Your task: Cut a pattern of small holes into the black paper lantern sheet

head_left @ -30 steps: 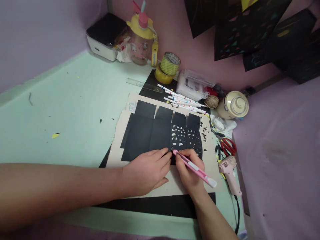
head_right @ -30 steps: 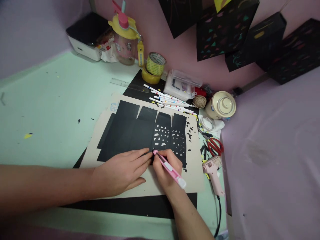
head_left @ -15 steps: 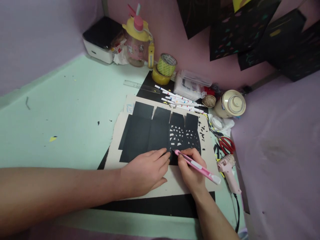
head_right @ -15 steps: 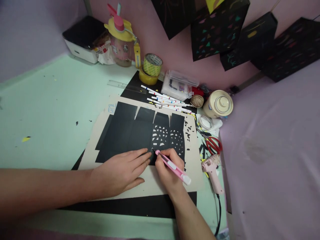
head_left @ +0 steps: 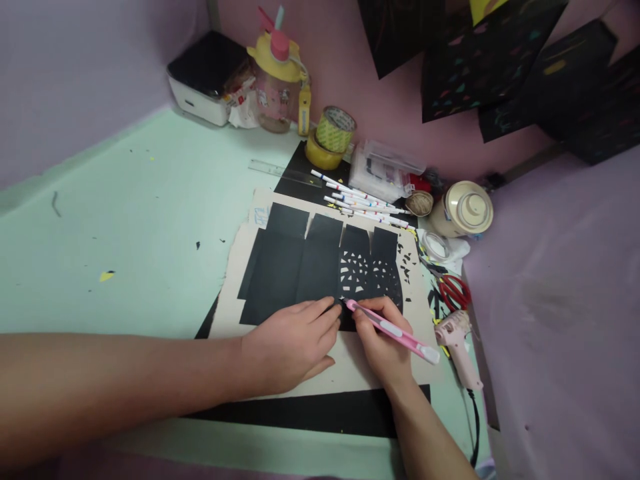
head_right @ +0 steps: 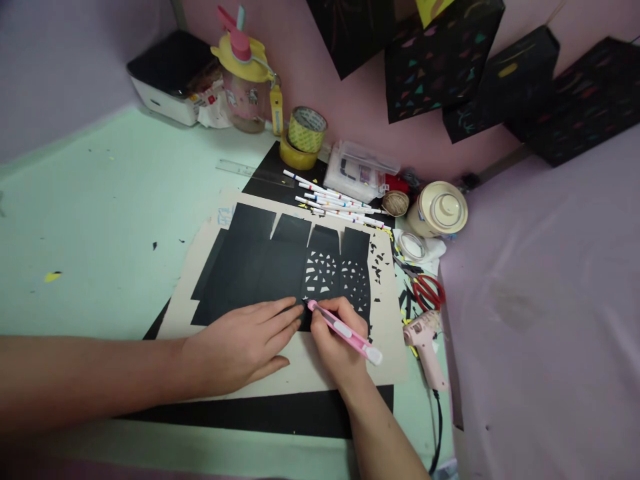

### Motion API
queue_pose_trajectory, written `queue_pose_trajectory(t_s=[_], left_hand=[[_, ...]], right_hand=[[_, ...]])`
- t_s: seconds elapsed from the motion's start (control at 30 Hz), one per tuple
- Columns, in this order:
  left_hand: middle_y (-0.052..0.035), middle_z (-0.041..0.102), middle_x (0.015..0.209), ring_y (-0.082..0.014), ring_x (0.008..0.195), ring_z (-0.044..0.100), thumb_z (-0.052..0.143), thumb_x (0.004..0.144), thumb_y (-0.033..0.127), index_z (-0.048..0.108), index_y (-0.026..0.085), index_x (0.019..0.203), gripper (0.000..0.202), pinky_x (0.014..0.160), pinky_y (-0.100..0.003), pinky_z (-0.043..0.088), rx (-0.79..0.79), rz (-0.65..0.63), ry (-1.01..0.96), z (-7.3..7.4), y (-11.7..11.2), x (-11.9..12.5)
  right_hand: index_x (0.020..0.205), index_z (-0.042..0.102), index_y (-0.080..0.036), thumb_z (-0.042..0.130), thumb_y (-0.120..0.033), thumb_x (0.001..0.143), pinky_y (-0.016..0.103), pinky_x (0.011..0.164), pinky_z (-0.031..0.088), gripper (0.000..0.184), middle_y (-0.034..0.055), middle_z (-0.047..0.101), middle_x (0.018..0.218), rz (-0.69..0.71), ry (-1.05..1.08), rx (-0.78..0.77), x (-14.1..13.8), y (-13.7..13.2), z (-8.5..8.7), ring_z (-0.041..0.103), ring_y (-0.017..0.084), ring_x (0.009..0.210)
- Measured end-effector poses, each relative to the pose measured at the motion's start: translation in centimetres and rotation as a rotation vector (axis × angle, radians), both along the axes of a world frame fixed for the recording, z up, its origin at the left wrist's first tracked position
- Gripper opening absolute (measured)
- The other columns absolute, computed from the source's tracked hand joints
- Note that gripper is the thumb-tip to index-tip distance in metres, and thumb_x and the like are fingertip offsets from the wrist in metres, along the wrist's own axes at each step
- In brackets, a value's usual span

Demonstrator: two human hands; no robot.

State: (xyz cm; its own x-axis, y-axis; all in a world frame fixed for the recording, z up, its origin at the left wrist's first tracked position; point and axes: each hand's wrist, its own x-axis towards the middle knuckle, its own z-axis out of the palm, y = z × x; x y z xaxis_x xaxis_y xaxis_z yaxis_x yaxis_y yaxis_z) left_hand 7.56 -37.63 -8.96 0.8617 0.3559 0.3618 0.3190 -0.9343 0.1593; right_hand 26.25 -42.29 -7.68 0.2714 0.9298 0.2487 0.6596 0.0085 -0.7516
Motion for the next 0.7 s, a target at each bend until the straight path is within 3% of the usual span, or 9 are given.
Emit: queue_pose_trajectory(t_s=[0.23, 0.3, 0.4, 0.53, 0.7], left_hand=[[-0.0157, 0.062, 0.124, -0.0287, 0.121, 0.051, 0.05, 0.093, 0.042, 0.062, 0.007, 0.117, 0.044, 0.099, -0.037, 0.039, -0.012, -0.004, 0.007, 0.1, 0.0, 0.0], [-0.0156, 0.062, 0.124, -0.0288, 0.122, 0.051, 0.05, 0.094, 0.042, 0.062, 0.007, 0.118, 0.044, 0.099, -0.037, 0.039, -0.011, -0.01, 0.011, 0.0, 0.0, 0.0], [-0.0159, 0.062, 0.124, -0.0291, 0.122, 0.051, 0.051, 0.094, 0.043, 0.062, 0.007, 0.117, 0.044, 0.098, -0.037, 0.039, -0.005, -0.013, -0.001, -0.1, 0.0, 0.0], [-0.0175, 0.063, 0.122, -0.0304, 0.12, 0.053, 0.051, 0.093, 0.043, 0.061, 0.005, 0.116, 0.045, 0.098, -0.038, 0.04, 0.009, -0.014, -0.003, -0.1, 0.0, 0.0], [-0.0182, 0.063, 0.12, -0.0306, 0.12, 0.053, 0.05, 0.094, 0.042, 0.06, 0.003, 0.118, 0.047, 0.099, -0.039, 0.04, 0.008, -0.028, 0.004, -0.1, 0.0, 0.0]], right_hand=[[0.076, 0.063, -0.02, 0.062, -0.021, 0.081, 0.026, 0.061, 0.053, 0.005, 0.0007, 0.068, 0.071, 0.017, 0.053, -0.004, 0.2, -0.1, 0.0, 0.065, 0.016, 0.066], [0.085, 0.065, -0.02, 0.061, -0.023, 0.083, 0.027, 0.061, 0.054, 0.005, 0.0014, 0.069, 0.075, -0.024, 0.101, 0.017, 0.3, -0.1, -0.2, 0.065, 0.015, 0.066], [0.107, 0.064, -0.019, 0.055, -0.024, 0.09, 0.028, 0.061, 0.056, 0.02, 0.0034, 0.07, 0.083, -0.052, 0.155, 0.059, 0.3, -0.1, -0.9, 0.065, 0.014, 0.063], [0.111, 0.064, -0.022, 0.057, -0.022, 0.089, 0.031, 0.073, 0.056, 0.023, 0.0046, 0.071, 0.094, 0.041, 0.021, 0.067, 0.1, 0.3, -1.3, 0.068, 0.016, 0.075], [0.113, 0.059, -0.022, 0.062, -0.021, 0.085, 0.03, 0.075, 0.055, 0.028, 0.0011, 0.068, 0.086, 0.123, -0.049, 0.015, -0.3, 1.0, -0.9, 0.066, 0.015, 0.074]])
